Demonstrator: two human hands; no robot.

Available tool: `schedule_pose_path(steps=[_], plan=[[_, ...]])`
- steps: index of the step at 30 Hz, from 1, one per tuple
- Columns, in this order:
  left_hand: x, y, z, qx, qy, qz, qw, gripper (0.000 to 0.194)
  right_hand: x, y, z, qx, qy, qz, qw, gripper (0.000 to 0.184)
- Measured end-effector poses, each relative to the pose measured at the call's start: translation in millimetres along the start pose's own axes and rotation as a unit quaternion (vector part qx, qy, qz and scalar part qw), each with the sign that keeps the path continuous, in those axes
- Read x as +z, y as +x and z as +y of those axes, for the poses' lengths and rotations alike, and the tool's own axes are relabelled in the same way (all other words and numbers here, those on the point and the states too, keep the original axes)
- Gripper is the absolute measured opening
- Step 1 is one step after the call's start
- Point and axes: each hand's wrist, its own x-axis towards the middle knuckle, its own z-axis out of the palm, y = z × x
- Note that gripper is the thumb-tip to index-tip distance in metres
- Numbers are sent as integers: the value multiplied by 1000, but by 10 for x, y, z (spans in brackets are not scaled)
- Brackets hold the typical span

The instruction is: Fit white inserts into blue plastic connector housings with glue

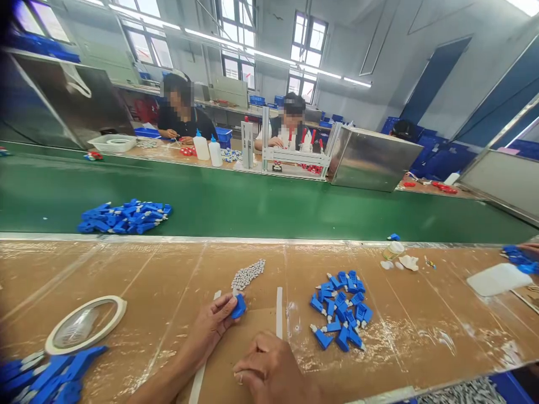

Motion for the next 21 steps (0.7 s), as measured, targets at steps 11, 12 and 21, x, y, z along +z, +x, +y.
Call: schedule_pose_path(steps=[11, 12, 21], plan=[[14, -32, 23, 8, 15, 2, 1000, 49, 65, 17, 21, -140, -109, 1, 984, 20], [13, -35, 25, 8, 16, 1, 1000, 49, 70, 19, 13, -138, -114, 2, 984, 20], [1, -76, 48, -17, 2, 34, 999, 54, -71, 20, -124, -78, -127, -12, 989, 19]])
